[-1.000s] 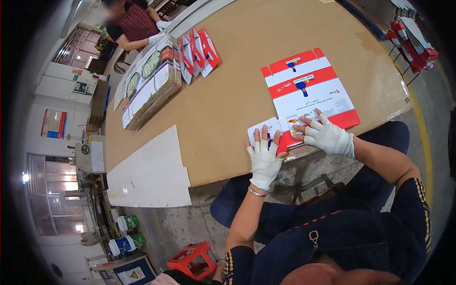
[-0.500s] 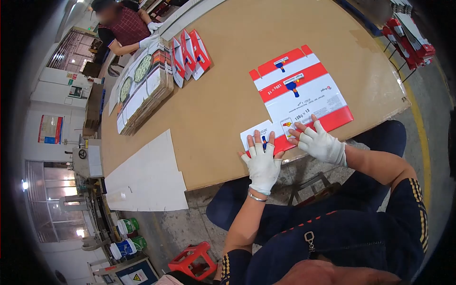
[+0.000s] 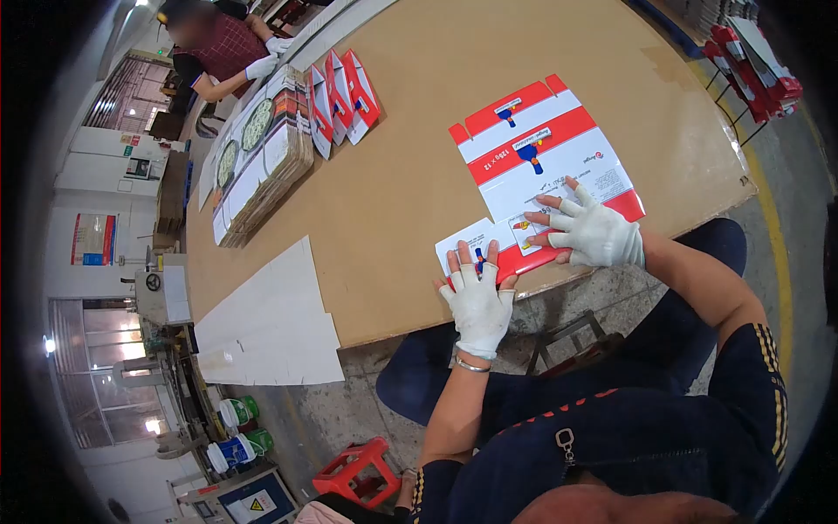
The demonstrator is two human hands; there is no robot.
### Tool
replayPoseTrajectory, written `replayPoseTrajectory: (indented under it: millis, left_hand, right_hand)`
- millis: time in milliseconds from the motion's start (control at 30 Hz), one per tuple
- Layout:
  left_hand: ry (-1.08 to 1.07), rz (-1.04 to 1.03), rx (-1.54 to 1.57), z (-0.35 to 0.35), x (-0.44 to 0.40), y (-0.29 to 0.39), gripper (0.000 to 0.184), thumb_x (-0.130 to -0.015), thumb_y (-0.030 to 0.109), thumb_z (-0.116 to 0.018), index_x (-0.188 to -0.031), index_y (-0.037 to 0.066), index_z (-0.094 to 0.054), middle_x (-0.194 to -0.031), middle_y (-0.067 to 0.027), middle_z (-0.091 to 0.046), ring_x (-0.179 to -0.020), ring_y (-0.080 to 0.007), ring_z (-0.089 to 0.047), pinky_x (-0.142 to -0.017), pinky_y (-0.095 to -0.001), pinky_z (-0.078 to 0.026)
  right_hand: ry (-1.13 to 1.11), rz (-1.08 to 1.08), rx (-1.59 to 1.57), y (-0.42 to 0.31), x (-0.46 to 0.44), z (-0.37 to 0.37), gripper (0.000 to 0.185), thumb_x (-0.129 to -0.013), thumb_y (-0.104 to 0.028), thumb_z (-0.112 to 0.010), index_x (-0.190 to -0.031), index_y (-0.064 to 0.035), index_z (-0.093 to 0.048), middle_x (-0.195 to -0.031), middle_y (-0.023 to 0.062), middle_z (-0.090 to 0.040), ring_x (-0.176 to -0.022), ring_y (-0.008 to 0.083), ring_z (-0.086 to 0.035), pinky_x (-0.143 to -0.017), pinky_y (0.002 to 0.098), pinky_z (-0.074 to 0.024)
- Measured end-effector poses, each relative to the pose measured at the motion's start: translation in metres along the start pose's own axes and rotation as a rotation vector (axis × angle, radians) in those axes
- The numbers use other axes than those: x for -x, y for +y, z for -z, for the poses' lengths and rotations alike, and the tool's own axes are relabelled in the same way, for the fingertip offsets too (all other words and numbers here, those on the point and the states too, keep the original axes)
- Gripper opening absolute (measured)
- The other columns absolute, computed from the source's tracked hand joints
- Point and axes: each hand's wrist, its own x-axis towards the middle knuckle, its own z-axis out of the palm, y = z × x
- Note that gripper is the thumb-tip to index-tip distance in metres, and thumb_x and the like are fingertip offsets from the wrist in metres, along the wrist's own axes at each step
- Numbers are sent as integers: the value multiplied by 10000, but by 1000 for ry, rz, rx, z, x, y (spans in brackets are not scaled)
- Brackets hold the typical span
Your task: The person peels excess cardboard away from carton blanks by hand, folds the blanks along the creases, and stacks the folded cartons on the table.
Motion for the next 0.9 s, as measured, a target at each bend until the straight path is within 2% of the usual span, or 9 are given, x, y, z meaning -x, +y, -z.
replayPoseTrajectory:
  millis: [333,367,467,500,567,767,800,867,900]
  left_hand:
    - [-34,2,78,-3,-7,-7,625,-908,497,-624,-1420,147,-543,-1494,-275,-403,-1394,-460,-347,-1089,-582,-300]
    - [48,-30,84,-12,-4,-9,617,-905,474,-636,-1409,128,-552,-1503,-274,-395,-1404,-459,-331,-1104,-579,-284]
    - [-90,131,307,-10,-8,-3,662,-879,422,-689,-1458,159,-504,-1616,-225,-219,-1490,-442,-167,-1143,-641,-176]
    - [-103,141,372,-14,-11,-8,693,-867,479,-687,-1467,187,-498,-1627,-223,-185,-1497,-452,-121,-1142,-665,-122]
    - [-146,193,386,-4,-19,-5,737,-834,503,-712,-1467,191,-498,-1628,-209,-190,-1502,-440,-110,-1142,-667,-112]
    - [-32,245,355,-24,-85,-30,794,-793,548,-723,-1449,156,-510,-1601,-201,-258,-1494,-431,-141,-1145,-662,-121]
    - [47,224,288,-25,-92,-29,700,-800,538,-705,-1364,141,-588,-1563,-207,-329,-1453,-432,-238,-1127,-636,-205]
    - [-6,179,271,-16,-105,-21,602,-816,509,-690,-1278,127,-635,-1488,-207,-424,-1391,-417,-335,-1092,-617,-266]
    - [-27,202,252,-12,-102,-31,556,-824,495,-683,-1234,120,-658,-1450,-206,-471,-1360,-410,-384,-1075,-607,-296]
  right_hand:
    - [15,52,-15,4,0,-14,528,-838,-477,-656,-1312,-253,-587,-1551,69,-395,-1460,307,-311,-1152,694,-147]
    - [109,66,-61,5,2,-14,544,-838,-499,-647,-1324,-264,-581,-1553,62,-391,-1452,313,-318,-1142,698,-167]
    - [108,69,16,4,3,-13,489,-868,-510,-614,-1292,-266,-603,-1529,38,-431,-1429,293,-356,-1107,700,-224]
    - [152,61,-2,2,4,-14,480,-870,-495,-617,-1294,-271,-608,-1521,35,-442,-1425,285,-363,-1109,691,-227]
    - [245,90,-91,4,4,-20,495,-882,-472,-611,-1336,-280,-585,-1536,35,-422,-1436,290,-345,-1115,686,-219]
    - [184,122,-71,5,0,-22,536,-906,-465,-583,-1410,-292,-525,-1558,47,-389,-1462,307,-300,-1132,679,-191]
    - [279,143,-67,4,4,-16,538,-894,-469,-605,-1365,-212,-572,-1499,90,-461,-1409,312,-386,-1150,589,-265]
    - [-93,17,-490,31,8,16,514,-883,-399,-644,-1297,-97,-610,-1358,136,-577,-1287,331,-511,-1110,481,-368]
    - [335,-117,-559,52,35,11,423,-894,-276,-643,-1239,-31,-626,-1193,178,-653,-1131,337,-601,-1017,442,-447]
